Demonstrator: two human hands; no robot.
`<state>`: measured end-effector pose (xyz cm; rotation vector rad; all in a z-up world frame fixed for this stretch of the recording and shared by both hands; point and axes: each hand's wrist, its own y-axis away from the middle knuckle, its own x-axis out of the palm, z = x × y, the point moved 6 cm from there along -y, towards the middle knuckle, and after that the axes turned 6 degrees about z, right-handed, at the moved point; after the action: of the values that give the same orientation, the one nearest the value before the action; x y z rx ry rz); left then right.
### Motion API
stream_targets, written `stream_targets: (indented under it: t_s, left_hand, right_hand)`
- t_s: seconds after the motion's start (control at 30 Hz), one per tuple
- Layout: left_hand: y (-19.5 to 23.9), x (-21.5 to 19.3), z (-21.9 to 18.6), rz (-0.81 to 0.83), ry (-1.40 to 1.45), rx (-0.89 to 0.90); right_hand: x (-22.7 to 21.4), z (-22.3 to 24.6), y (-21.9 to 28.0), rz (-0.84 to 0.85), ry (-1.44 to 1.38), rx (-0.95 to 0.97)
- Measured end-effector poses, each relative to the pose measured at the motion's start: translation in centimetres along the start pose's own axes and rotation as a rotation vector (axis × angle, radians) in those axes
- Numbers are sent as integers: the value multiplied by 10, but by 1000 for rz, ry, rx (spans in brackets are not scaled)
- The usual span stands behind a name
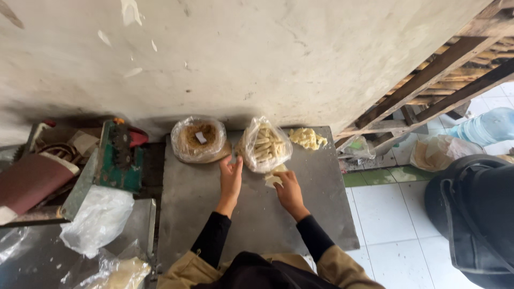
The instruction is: The person repeatedly folds triangular pastry sheets, adds a small amount of filling from a nearby container, and seals the edges to form samosas. The finished samosas are stacked on the metal work surface.
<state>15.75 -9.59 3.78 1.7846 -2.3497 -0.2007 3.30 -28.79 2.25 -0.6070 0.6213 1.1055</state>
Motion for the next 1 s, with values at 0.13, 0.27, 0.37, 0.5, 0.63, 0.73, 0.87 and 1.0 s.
stream_targets:
  t_s: [0.13,0.27,0.37,0.5,0.63,0.73,0.87,1.0]
  left_hand:
    - [-3,11,-44,-23,-318,162]
    - [-7,22,-93,5,-441,118]
    - [-12,24,-98,47,-525,67]
    - [-28,33,-71,27,-691,255]
    - [-57,31,-29,-7,-645,322]
    - [-81,30,-2,131,-157,78]
    - [-96,18,-17,-26,-52,171]
    - [-102,19,-41,31,220,151]
  right_hand:
    - [19,20,-13,76,249,-142]
    - [-19,45,-15,16,115,-34]
    - [-67,60,-3,-176,-82,103]
    - [-94,85,-45,-299,-78,-97]
    - [-74,36,-94,-169,-32,164]
    - [-50,-5,-130,-105,-231,252]
    - [-38,-31,-167,-132,-609,172]
    - [-46,-17,-186,-93,-788,189]
